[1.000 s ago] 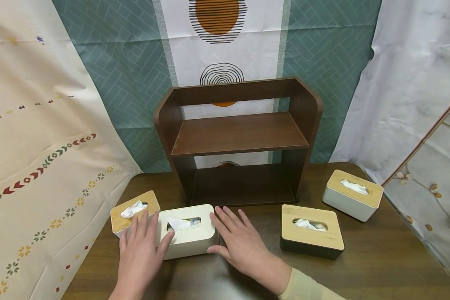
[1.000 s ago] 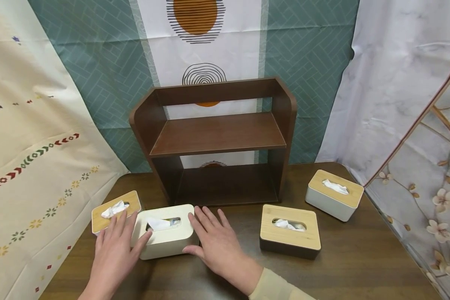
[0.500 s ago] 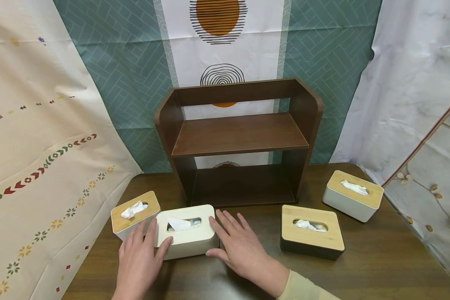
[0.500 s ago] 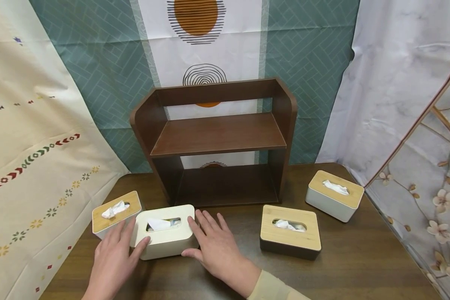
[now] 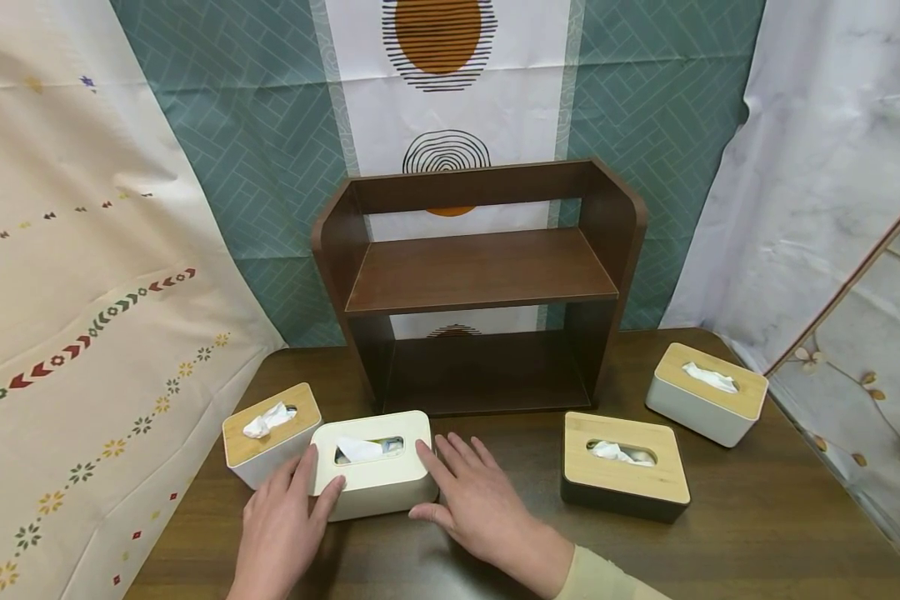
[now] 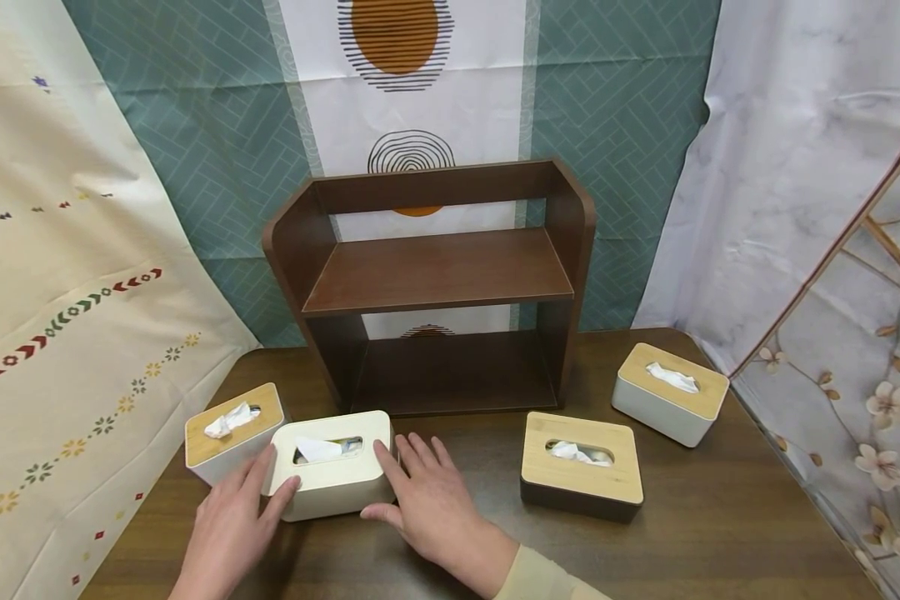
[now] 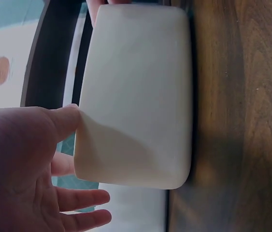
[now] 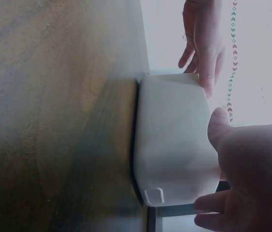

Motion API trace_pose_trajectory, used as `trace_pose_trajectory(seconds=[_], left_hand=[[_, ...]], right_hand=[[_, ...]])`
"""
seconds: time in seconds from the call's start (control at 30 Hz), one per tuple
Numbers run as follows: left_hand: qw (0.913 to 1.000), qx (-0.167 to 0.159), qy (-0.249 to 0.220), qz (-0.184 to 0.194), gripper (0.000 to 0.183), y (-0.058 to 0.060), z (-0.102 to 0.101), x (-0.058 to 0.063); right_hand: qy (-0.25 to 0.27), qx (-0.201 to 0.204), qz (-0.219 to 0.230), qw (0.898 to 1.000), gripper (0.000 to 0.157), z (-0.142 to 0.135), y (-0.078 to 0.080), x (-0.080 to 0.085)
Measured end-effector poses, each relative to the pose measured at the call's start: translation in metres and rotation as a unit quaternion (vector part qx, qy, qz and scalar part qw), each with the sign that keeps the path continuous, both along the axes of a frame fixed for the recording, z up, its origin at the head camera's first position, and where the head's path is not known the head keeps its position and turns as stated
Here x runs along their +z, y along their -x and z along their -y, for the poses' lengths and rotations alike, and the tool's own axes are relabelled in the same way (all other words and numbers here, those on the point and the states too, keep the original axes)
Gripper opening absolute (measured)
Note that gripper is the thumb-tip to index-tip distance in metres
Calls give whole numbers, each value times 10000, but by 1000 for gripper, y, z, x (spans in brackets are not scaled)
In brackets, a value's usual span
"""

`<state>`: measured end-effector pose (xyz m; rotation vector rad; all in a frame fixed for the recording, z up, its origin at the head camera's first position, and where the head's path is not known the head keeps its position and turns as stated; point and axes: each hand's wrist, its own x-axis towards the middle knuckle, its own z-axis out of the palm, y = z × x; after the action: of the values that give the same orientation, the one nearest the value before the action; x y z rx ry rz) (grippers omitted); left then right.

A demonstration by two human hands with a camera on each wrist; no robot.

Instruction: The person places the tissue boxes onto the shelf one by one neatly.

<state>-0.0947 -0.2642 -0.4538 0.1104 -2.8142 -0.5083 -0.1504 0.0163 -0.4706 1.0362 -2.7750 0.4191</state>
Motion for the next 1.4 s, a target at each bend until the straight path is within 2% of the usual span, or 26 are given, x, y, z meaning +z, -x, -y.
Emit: trace_pose_trajectory(seconds=[0.3,0.53,0.67,0.9,1.1,1.4], left_hand=[[9993,-110,-194,298,66,3,-1,-2],[9950,62,-483,874,71,4,-2,0],[9928,109,-561,1053,74,6,-2,0],[9908,100,-661,1177,76,7,-4,0],[9907,128,-697,1163,77,7,-5,0],[9923,116,-708,1009,77,4,-8,2]], right_hand=[[292,135,87,9994,80,2,-1,-3],[655,93,251,9975,80,5,-3,-6],[923,43,453,9947,80,9,-4,-6],[1173,-146,557,9914,74,12,-7,-8],[1377,-270,401,9893,63,14,-6,-12],[1637,-329,46,9860,54,12,-5,-16]])
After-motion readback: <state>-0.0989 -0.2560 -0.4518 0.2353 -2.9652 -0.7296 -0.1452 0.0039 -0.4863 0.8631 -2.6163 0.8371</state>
